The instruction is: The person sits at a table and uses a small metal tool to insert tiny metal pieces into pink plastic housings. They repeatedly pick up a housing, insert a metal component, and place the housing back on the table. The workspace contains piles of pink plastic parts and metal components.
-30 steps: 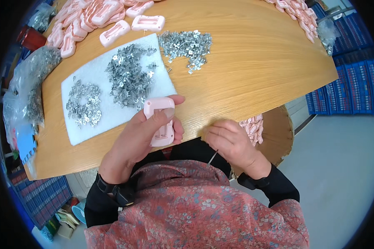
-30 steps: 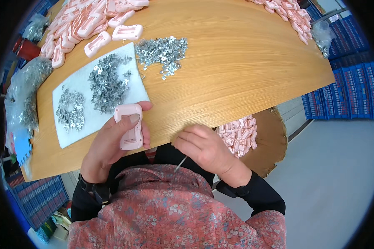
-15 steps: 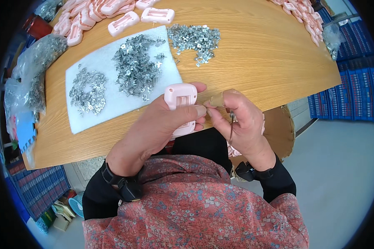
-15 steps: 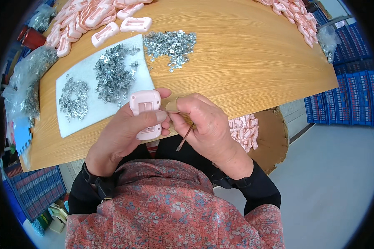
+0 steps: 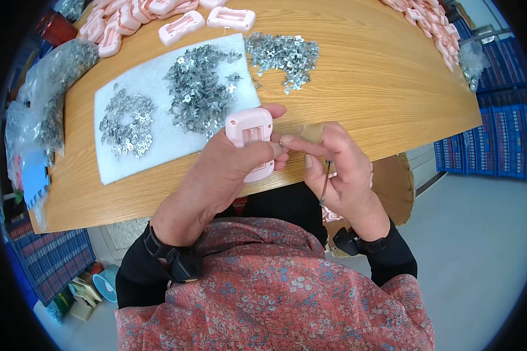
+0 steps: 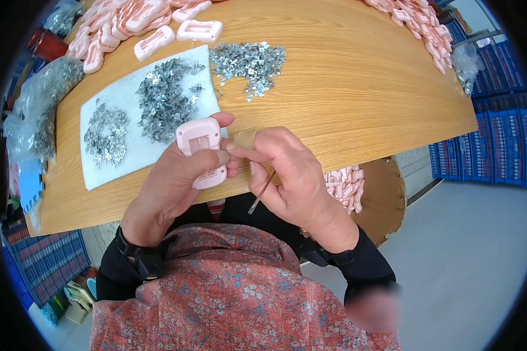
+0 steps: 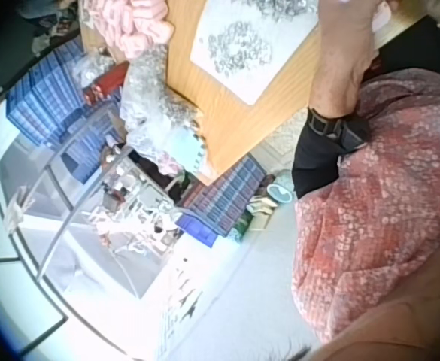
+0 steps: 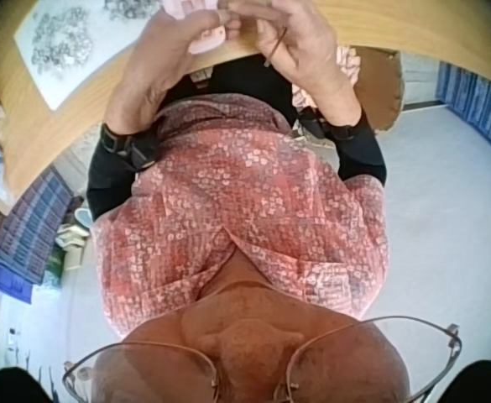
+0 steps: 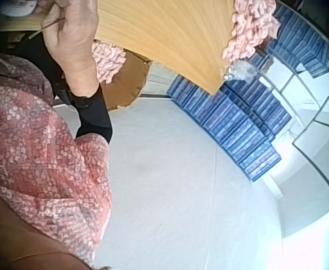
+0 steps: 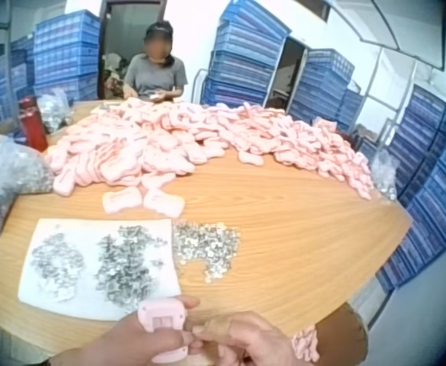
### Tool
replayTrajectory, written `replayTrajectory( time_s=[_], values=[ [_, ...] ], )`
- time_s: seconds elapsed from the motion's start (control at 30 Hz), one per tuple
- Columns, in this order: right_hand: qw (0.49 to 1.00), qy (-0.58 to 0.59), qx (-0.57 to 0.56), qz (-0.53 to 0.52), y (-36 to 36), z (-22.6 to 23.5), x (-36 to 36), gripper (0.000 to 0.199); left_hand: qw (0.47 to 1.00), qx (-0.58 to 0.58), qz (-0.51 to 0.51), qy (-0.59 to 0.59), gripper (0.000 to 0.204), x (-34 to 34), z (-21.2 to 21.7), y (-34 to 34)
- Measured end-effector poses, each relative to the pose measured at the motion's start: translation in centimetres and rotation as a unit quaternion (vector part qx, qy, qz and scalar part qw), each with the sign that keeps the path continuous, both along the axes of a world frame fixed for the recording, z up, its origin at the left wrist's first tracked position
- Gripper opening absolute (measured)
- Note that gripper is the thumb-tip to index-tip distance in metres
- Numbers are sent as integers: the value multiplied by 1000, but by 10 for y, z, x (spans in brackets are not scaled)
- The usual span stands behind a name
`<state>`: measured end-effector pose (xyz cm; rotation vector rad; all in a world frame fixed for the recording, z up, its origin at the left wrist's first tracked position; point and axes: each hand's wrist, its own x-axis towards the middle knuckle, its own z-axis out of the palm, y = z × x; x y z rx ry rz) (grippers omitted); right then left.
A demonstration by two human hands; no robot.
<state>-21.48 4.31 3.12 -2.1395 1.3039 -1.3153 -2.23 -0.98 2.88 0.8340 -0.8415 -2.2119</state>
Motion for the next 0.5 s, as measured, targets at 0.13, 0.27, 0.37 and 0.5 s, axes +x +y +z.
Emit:
replayTrajectory(
  time_s=[0.13, 0.27, 0.37, 0.5],
  values=[
    [978, -138, 149, -45, 7, -5, -3, 32, 999, -32, 0, -40, 54, 0, -2, 1],
    [934, -190, 302, -19, 4, 5, -4, 35, 991, -99, -8, -88, 51, 0, -3, 2],
    [912, -239, 333, -12, 4, 7, 2, 36, 980, -155, -14, -121, 49, -1, -4, 4],
    [898, -257, 356, -23, 2, 5, 3, 35, 974, -187, -22, -130, 49, 0, -7, 4]
  ],
)
